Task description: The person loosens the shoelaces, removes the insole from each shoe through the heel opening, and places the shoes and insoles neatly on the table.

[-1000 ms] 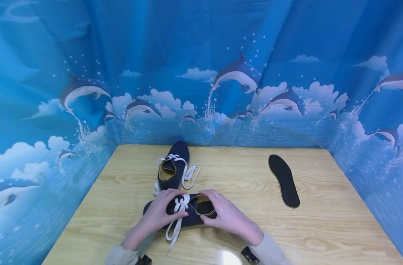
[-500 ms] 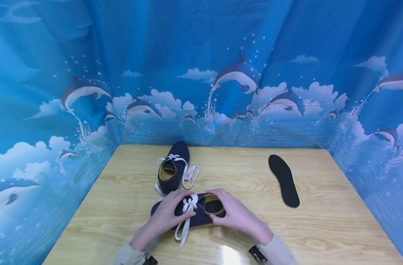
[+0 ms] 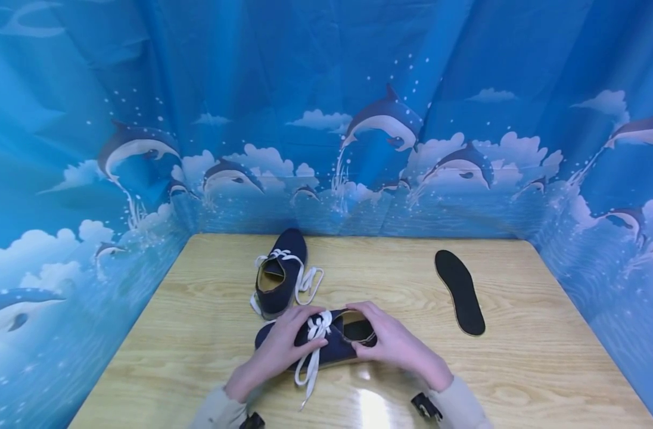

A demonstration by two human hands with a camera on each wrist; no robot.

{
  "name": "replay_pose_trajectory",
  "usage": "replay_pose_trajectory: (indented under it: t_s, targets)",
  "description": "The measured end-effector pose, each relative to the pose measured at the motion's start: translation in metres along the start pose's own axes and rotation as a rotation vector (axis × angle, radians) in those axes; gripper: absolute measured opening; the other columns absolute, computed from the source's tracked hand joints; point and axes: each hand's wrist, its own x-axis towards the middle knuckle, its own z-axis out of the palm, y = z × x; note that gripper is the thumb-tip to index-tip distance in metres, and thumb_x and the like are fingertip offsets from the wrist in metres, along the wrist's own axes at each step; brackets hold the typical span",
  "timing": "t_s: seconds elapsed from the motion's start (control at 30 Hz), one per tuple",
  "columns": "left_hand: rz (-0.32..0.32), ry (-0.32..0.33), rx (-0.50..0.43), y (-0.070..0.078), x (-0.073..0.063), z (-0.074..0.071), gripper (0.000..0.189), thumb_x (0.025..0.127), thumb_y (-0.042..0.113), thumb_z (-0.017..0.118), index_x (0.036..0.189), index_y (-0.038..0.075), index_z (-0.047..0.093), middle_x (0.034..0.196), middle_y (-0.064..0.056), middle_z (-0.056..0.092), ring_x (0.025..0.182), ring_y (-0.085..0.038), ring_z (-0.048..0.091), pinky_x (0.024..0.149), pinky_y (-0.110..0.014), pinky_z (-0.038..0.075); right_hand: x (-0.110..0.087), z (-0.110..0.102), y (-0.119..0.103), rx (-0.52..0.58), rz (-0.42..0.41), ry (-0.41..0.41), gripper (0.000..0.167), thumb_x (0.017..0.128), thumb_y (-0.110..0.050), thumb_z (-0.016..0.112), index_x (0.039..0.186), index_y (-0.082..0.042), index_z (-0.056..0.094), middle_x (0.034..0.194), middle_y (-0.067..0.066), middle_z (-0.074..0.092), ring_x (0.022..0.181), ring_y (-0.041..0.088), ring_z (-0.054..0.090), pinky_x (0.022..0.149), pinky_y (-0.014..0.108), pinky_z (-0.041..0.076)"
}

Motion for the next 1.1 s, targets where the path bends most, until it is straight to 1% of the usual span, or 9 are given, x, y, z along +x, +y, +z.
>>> replay_pose_trajectory:
  t_s: [0.3, 0.43, 0.6, 0.7, 0.83, 0.9, 0.97, 1.03, 1.1]
  targets:
    - [-0.031, 0.014, -0.021, 0.002, 0.006, 0.008, 0.06, 0.093, 0.052, 0.068, 0.144, 0.023, 0.053, 0.141, -0.001, 0.058, 0.134, -0.024, 0.05, 0.116, -0.051, 0.036, 0.0, -0.006, 0.005, 0.006, -0.006, -0.002, 0.071, 0.083, -0.024, 0.077, 0.147, -0.009, 0.048, 0.139, 0.006, 0.057, 0.119, 0.03, 0.062, 0.097, 0.054, 0.054]
    - [-0.016, 0.019, -0.031, 0.004, 0.009, 0.011, 0.06, 0.092, 0.05, 0.069, 0.144, 0.023, 0.053, 0.14, -0.001, 0.058, 0.134, -0.023, 0.05, 0.117, -0.05, 0.035, 0.0, -0.009, 0.008, -0.003, -0.005, -0.005, 0.071, 0.083, -0.025, 0.078, 0.146, -0.009, 0.049, 0.14, 0.009, 0.057, 0.119, 0.032, 0.061, 0.097, 0.056, 0.053]
    - [-0.006, 0.018, -0.021, 0.007, 0.014, 0.015, 0.062, 0.093, 0.052, 0.068, 0.145, 0.023, 0.052, 0.138, 0.0, 0.059, 0.131, -0.02, 0.052, 0.116, -0.048, 0.037, -0.003, -0.015, 0.011, -0.017, 0.013, -0.032, 0.071, 0.083, -0.026, 0.078, 0.145, -0.007, 0.049, 0.139, 0.01, 0.057, 0.117, 0.031, 0.062, 0.096, 0.055, 0.054]
    - [-0.011, -0.004, -0.01, 0.009, 0.017, 0.016, 0.063, 0.093, 0.056, 0.065, 0.146, 0.025, 0.051, 0.139, 0.001, 0.058, 0.131, -0.02, 0.052, 0.116, -0.048, 0.037, -0.004, -0.018, 0.013, -0.015, 0.033, -0.046, 0.072, 0.083, -0.027, 0.077, 0.146, -0.007, 0.049, 0.139, 0.01, 0.057, 0.117, 0.03, 0.062, 0.095, 0.054, 0.054]
    - [0.004, -0.067, -0.004, 0.006, 0.018, 0.012, 0.062, 0.098, 0.059, 0.054, 0.151, 0.027, 0.048, 0.146, 0.001, 0.054, 0.136, -0.022, 0.049, 0.117, -0.052, 0.036, -0.005, -0.021, 0.014, -0.015, 0.047, -0.058, 0.073, 0.084, -0.028, 0.077, 0.146, -0.006, 0.048, 0.139, 0.012, 0.057, 0.117, 0.03, 0.062, 0.095, 0.054, 0.054]
    - [0.02, -0.096, -0.008, 0.004, 0.017, 0.007, 0.06, 0.101, 0.057, 0.049, 0.153, 0.027, 0.046, 0.15, 0.0, 0.051, 0.139, -0.025, 0.047, 0.116, -0.054, 0.035, -0.006, -0.023, 0.014, -0.02, 0.048, -0.058, 0.072, 0.084, -0.027, 0.077, 0.146, -0.005, 0.048, 0.14, 0.012, 0.057, 0.118, 0.032, 0.061, 0.096, 0.054, 0.054]
    - [0.035, -0.106, -0.011, 0.0, 0.014, 0.004, 0.057, 0.105, 0.052, 0.045, 0.154, 0.025, 0.044, 0.153, -0.003, 0.049, 0.14, -0.028, 0.046, 0.116, -0.056, 0.035, -0.006, -0.024, 0.015, -0.022, 0.051, -0.058, 0.072, 0.084, -0.027, 0.077, 0.147, -0.006, 0.048, 0.141, 0.013, 0.056, 0.12, 0.033, 0.061, 0.097, 0.055, 0.053]
    - [0.03, -0.11, -0.009, -0.002, 0.01, 0.001, 0.055, 0.106, 0.048, 0.046, 0.155, 0.023, 0.043, 0.155, -0.006, 0.047, 0.141, -0.032, 0.045, 0.116, -0.058, 0.034, -0.007, -0.026, 0.016, -0.026, 0.054, -0.058, 0.071, 0.085, -0.026, 0.077, 0.146, -0.006, 0.049, 0.141, 0.013, 0.056, 0.122, 0.035, 0.06, 0.098, 0.056, 0.053]
    - [0.016, -0.117, -0.002, -0.005, 0.006, -0.001, 0.057, 0.105, 0.046, 0.05, 0.156, 0.022, 0.042, 0.156, -0.009, 0.046, 0.142, -0.035, 0.043, 0.117, -0.059, 0.032, -0.007, -0.027, 0.017, -0.025, 0.061, -0.058, 0.07, 0.085, -0.025, 0.077, 0.146, -0.006, 0.049, 0.141, 0.013, 0.056, 0.123, 0.035, 0.059, 0.098, 0.057, 0.052]
